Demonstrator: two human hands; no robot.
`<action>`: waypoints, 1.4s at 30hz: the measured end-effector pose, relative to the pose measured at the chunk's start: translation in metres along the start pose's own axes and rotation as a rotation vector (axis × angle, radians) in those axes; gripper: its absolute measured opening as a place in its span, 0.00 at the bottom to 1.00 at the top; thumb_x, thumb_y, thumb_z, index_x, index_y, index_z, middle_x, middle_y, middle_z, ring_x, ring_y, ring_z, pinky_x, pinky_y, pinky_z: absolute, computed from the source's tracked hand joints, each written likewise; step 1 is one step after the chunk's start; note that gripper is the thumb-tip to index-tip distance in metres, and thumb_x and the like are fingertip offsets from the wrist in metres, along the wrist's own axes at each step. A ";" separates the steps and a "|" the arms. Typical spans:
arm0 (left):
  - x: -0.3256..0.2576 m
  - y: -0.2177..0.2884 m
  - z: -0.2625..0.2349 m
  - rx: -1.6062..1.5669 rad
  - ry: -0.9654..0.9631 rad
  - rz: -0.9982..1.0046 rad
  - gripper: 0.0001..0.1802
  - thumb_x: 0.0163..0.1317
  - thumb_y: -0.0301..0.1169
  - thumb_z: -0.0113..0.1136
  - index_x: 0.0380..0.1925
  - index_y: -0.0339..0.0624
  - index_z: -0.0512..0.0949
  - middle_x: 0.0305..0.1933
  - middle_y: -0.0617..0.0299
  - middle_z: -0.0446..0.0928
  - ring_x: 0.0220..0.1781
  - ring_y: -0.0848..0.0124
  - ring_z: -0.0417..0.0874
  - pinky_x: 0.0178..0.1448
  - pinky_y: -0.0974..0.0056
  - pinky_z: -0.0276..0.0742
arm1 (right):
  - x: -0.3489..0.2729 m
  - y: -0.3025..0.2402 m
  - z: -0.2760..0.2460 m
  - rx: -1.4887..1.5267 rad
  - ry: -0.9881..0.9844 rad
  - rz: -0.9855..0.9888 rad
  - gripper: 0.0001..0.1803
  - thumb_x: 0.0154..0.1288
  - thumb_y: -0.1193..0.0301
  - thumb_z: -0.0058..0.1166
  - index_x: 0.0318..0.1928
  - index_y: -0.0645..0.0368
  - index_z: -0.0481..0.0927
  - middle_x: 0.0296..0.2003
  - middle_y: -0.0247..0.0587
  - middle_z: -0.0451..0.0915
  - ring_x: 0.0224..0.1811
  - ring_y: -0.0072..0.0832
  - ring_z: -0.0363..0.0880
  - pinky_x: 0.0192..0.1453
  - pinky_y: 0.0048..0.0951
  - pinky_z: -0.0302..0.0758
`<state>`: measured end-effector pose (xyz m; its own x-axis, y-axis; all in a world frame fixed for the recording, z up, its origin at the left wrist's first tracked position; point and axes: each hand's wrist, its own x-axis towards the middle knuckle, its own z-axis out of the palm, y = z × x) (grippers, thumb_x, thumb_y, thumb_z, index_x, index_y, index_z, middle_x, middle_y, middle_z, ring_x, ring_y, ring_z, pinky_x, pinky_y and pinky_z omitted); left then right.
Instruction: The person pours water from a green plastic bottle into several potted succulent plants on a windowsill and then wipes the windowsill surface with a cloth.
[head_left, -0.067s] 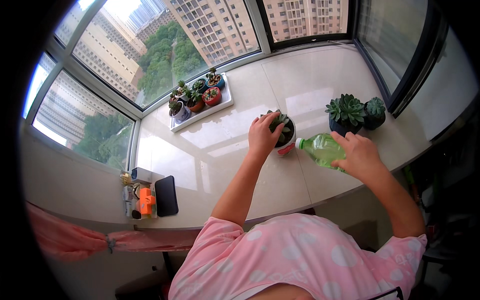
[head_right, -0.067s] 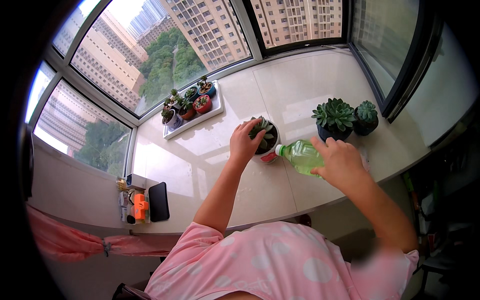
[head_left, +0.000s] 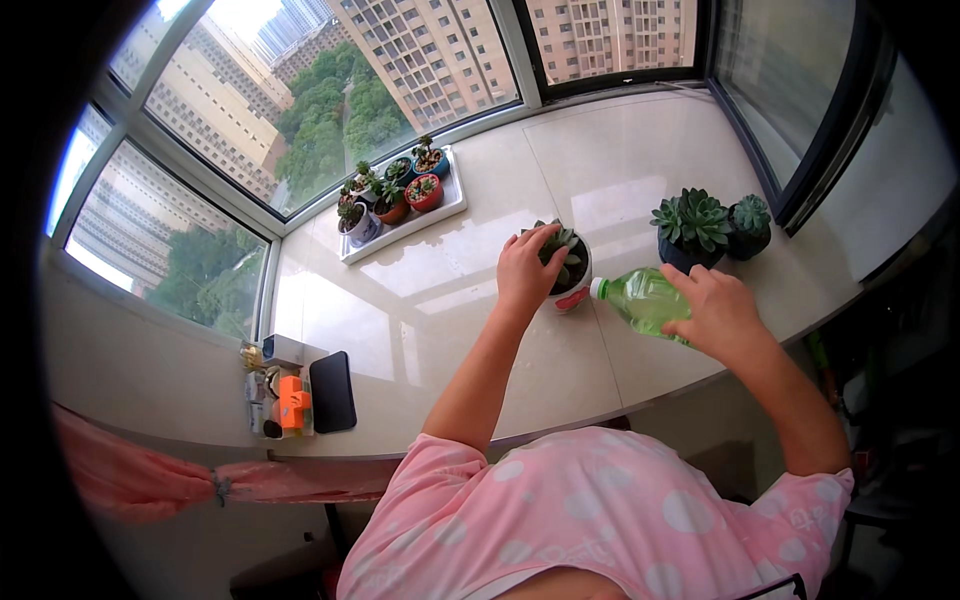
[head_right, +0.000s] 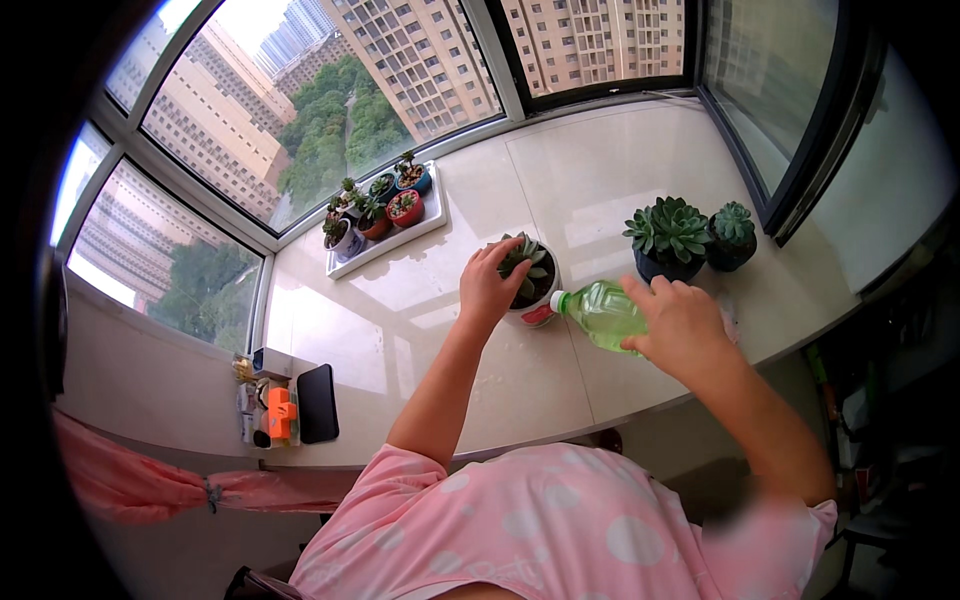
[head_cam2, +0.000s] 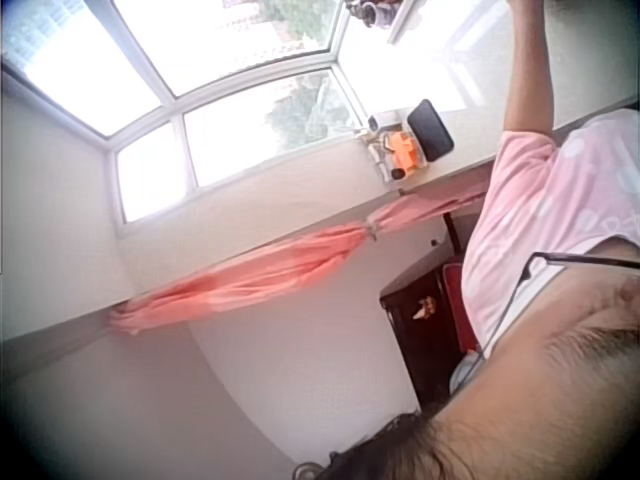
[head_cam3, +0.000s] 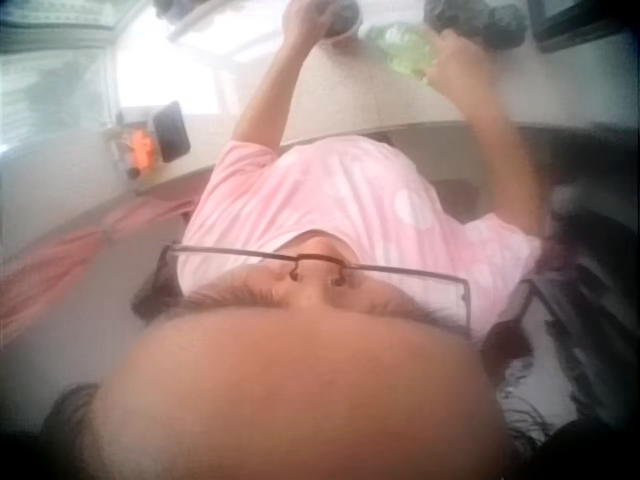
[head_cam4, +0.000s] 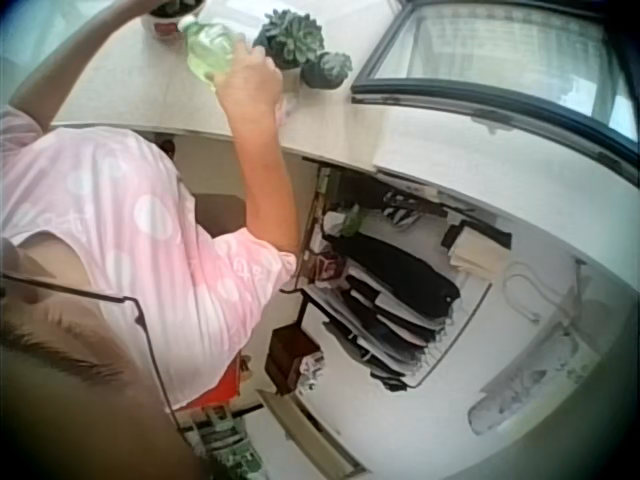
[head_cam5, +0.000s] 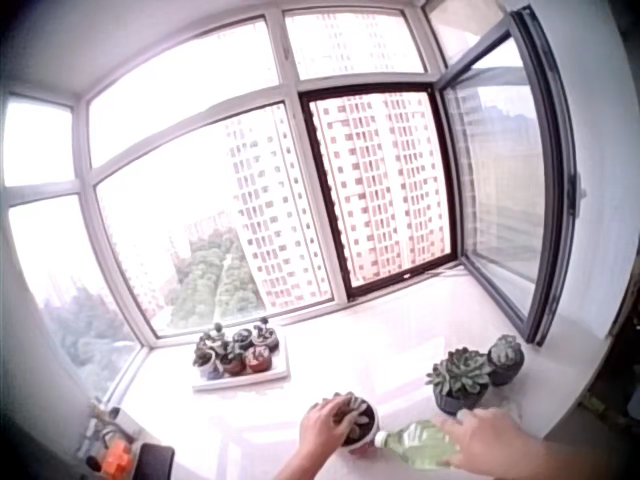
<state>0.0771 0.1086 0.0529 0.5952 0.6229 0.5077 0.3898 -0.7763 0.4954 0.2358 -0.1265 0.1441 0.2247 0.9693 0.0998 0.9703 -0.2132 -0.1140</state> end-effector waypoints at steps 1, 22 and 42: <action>0.000 0.000 0.000 0.002 -0.001 0.002 0.18 0.53 0.36 0.64 0.46 0.48 0.79 0.47 0.57 0.80 0.49 0.57 0.77 0.55 0.59 0.72 | 0.000 0.000 0.001 -0.001 0.000 0.000 0.38 0.45 0.55 0.67 0.59 0.52 0.72 0.36 0.41 0.74 0.40 0.37 0.77 0.44 0.36 0.74; -0.001 -0.004 0.004 -0.009 -0.015 0.001 0.19 0.54 0.37 0.63 0.47 0.49 0.79 0.50 0.57 0.79 0.54 0.60 0.77 0.63 0.54 0.66 | 0.003 0.004 -0.001 -0.065 0.082 0.026 0.38 0.44 0.57 0.68 0.58 0.52 0.72 0.35 0.41 0.74 0.39 0.36 0.76 0.43 0.36 0.73; -0.020 -0.025 -0.014 -0.113 0.155 -0.056 0.16 0.68 0.38 0.45 0.50 0.45 0.75 0.54 0.57 0.74 0.60 0.59 0.70 0.68 0.48 0.54 | 0.008 -0.029 0.015 -0.011 0.073 -0.073 0.39 0.41 0.58 0.70 0.57 0.52 0.72 0.34 0.41 0.75 0.38 0.37 0.76 0.42 0.37 0.72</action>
<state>0.0451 0.1170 0.0400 0.4561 0.6788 0.5755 0.3324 -0.7298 0.5974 0.2084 -0.1106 0.1338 0.1586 0.9710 0.1791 0.9852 -0.1438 -0.0927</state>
